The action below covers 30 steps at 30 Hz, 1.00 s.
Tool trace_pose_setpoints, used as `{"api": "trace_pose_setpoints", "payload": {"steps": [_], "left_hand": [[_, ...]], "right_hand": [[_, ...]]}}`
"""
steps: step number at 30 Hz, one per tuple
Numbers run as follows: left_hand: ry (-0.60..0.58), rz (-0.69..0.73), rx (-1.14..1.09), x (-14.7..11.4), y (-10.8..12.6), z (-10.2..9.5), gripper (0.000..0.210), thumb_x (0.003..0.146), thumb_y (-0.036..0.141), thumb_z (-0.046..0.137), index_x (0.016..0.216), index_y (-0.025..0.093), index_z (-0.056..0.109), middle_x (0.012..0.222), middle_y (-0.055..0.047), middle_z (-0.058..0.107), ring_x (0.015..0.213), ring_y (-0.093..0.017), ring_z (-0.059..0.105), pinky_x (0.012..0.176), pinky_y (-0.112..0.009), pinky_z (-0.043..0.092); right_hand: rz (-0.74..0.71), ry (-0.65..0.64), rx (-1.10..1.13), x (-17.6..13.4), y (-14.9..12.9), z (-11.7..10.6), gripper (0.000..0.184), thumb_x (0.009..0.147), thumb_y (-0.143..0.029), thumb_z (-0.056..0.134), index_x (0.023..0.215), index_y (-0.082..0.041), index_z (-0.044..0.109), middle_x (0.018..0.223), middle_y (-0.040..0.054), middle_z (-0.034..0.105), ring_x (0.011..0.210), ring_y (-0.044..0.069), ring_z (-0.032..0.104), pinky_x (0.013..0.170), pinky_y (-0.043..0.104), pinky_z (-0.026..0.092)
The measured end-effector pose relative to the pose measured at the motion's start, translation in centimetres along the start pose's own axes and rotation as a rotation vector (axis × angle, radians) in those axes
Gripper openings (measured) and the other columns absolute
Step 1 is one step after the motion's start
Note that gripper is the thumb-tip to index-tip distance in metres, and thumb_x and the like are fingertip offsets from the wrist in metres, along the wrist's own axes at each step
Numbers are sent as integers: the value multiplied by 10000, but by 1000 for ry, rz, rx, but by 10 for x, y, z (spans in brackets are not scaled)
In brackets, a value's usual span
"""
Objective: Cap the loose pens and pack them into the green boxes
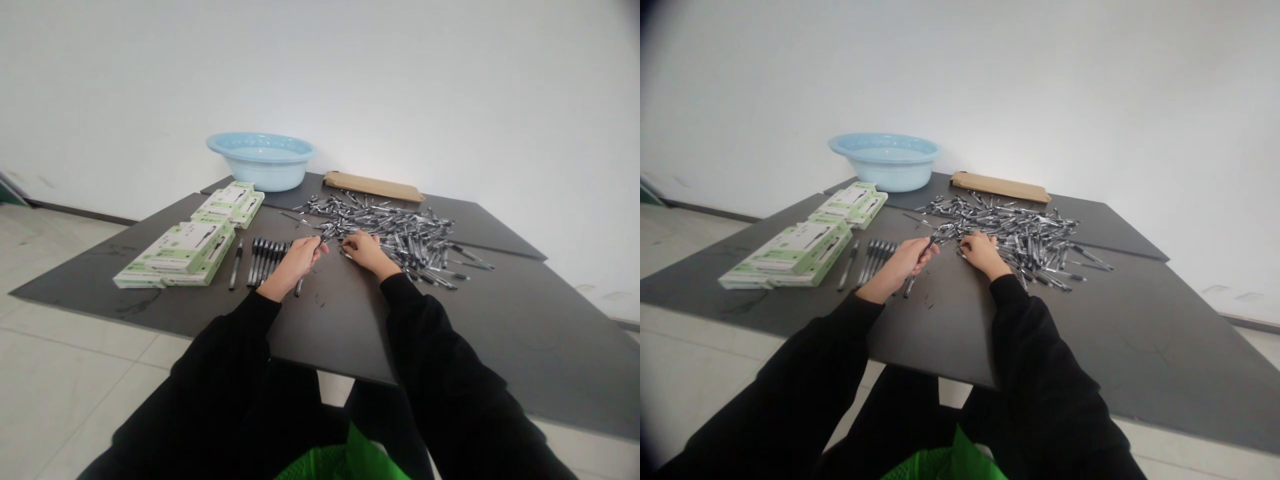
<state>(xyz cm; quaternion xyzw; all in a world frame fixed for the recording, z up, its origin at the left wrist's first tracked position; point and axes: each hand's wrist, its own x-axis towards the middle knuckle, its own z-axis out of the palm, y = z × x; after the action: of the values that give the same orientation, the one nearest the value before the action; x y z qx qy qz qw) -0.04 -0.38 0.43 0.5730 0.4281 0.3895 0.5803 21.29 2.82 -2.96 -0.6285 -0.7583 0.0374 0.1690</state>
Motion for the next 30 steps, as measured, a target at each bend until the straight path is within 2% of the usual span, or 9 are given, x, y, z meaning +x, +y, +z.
{"api": "trace_pose_setpoints", "payload": {"steps": [7,11,15,19,23,30], "left_hand": [[-20,32,77,7,-9,-3,304,909,344,408,757,153,589,527,62,362,391,-64,260,397,-203,188],[-68,115,205,7,-13,-3,320,886,384,409,751,162,597,523,56,371,419,-83,288,431,-217,225],[-76,171,365,4,-13,-2,354,887,415,393,760,167,613,537,43,398,470,-108,343,470,-230,248],[-94,199,478,-1,-9,-1,368,890,419,392,770,169,634,565,32,427,520,-125,391,512,-242,267],[-106,203,478,-1,-8,-2,374,888,420,393,766,169,642,577,27,439,537,-133,408,531,-248,278],[-116,211,448,-1,-9,-1,367,884,431,408,754,175,637,560,32,426,528,-133,389,527,-247,273]], "right_hand": [[-50,41,50,-1,0,-5,197,852,-252,563,930,-186,731,951,83,702,938,229,593,888,369,323],[-12,122,387,-1,-4,-17,185,817,-265,572,867,-154,712,812,56,708,735,171,603,738,290,415],[37,108,765,-7,-9,-31,237,740,-361,678,830,-145,719,704,17,672,585,129,528,591,258,399],[19,51,944,-15,-8,-35,295,676,-397,768,844,-156,748,679,-5,646,590,112,492,585,249,377],[29,-27,1073,-18,-5,-31,314,665,-409,796,859,-166,750,670,-23,623,589,98,475,593,244,363],[0,-55,1068,-20,-15,-37,292,651,-382,793,846,-168,755,707,-7,670,638,116,537,654,262,416]]}}
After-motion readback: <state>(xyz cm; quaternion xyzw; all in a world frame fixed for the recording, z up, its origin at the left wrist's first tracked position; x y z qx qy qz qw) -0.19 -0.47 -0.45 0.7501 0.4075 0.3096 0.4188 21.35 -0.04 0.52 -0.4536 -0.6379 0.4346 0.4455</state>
